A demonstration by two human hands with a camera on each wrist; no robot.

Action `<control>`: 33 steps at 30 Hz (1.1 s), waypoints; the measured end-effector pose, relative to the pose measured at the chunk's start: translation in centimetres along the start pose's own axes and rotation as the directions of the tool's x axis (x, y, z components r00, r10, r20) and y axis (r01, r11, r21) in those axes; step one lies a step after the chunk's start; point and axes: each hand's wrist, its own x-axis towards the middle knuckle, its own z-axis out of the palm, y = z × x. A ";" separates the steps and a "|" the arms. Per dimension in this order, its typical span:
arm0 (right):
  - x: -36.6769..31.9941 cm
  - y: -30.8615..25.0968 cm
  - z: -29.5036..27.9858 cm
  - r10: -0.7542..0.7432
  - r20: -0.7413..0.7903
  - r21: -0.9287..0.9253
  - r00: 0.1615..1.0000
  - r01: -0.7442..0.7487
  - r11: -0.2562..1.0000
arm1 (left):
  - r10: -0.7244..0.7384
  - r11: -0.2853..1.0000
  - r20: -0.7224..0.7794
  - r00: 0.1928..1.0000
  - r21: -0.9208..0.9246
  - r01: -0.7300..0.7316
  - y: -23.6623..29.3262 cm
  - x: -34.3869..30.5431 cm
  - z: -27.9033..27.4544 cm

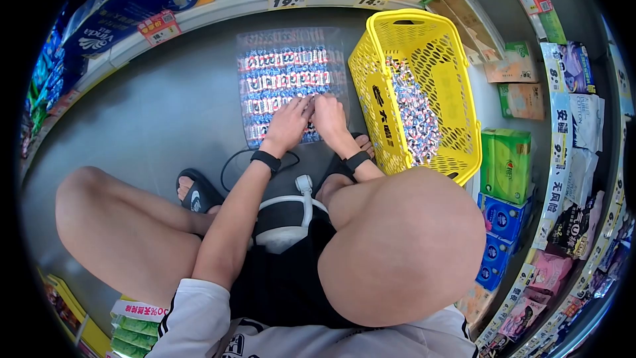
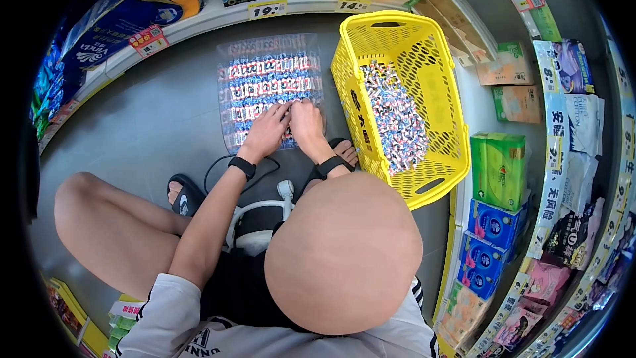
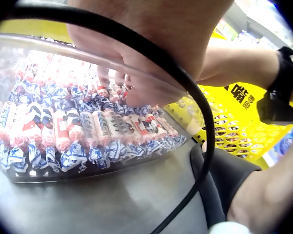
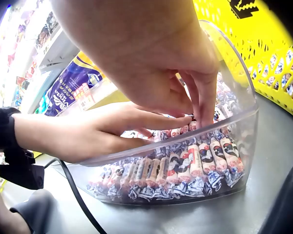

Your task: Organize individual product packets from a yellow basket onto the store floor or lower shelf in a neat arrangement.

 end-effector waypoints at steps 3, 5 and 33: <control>0.0 -0.1 0.0 -0.009 0.000 -0.001 1.000 0.009 1.000 | 0.021 0.998 -0.022 1.000 0.054 -0.020 -0.4 -0.2 1.3; 0.0 -0.3 -0.1 -0.012 -0.018 -0.031 1.000 0.011 0.999 | 0.023 0.997 -0.023 0.999 0.068 -0.021 -0.4 -0.1 1.2; 1.4 -0.4 -1.4 -0.109 -0.009 0.040 0.994 0.109 0.993 | 0.009 0.993 -0.112 0.994 -0.116 -0.022 -0.4 -0.2 0.3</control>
